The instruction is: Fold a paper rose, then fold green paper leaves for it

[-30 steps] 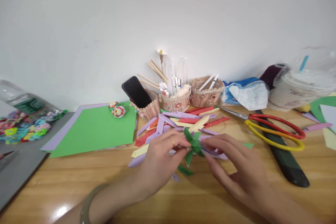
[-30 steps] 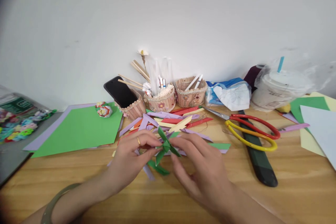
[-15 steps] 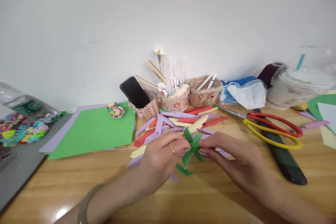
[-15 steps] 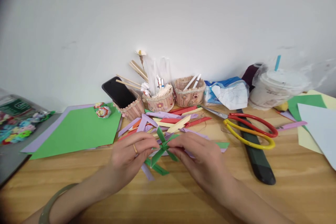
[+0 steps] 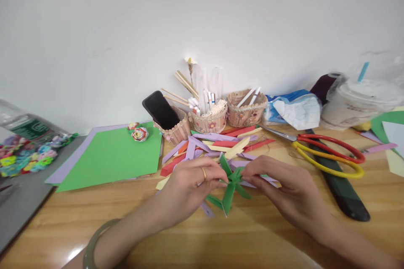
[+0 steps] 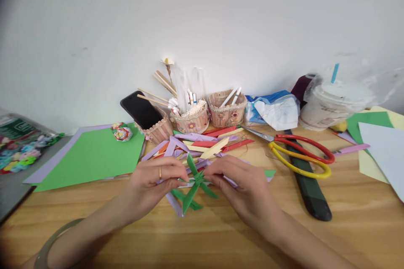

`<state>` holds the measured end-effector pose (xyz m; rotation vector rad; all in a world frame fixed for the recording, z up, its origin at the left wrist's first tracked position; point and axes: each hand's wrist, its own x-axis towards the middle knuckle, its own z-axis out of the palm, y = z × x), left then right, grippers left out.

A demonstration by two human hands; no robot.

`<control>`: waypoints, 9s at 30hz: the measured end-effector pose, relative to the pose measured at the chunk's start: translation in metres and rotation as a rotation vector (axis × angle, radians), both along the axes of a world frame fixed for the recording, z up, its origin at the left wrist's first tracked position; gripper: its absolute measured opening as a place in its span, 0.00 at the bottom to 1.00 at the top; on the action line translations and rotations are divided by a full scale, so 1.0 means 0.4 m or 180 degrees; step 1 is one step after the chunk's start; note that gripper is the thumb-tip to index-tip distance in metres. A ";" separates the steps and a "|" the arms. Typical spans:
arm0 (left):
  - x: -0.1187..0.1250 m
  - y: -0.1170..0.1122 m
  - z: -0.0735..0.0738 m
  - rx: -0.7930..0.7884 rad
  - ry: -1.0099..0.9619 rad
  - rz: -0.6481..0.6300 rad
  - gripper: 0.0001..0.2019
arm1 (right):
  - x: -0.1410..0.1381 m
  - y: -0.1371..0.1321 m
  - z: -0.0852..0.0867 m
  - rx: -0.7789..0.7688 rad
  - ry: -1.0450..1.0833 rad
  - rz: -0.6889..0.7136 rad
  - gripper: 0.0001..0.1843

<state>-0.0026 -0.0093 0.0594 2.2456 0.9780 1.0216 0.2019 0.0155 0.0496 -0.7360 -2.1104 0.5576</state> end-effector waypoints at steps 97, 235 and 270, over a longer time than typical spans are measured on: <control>0.036 0.003 -0.056 -0.2103 -0.1227 -0.0031 0.08 | -0.016 -0.013 0.015 -0.1760 0.0273 -0.0352 0.11; 0.058 -0.009 -0.031 -0.2551 -0.1094 0.0590 0.04 | -0.027 -0.023 -0.036 -0.2180 0.0555 0.0177 0.11; 0.063 -0.034 -0.048 -0.0731 -0.0508 0.1117 0.03 | -0.027 -0.026 -0.029 -0.1223 0.0055 -0.0081 0.03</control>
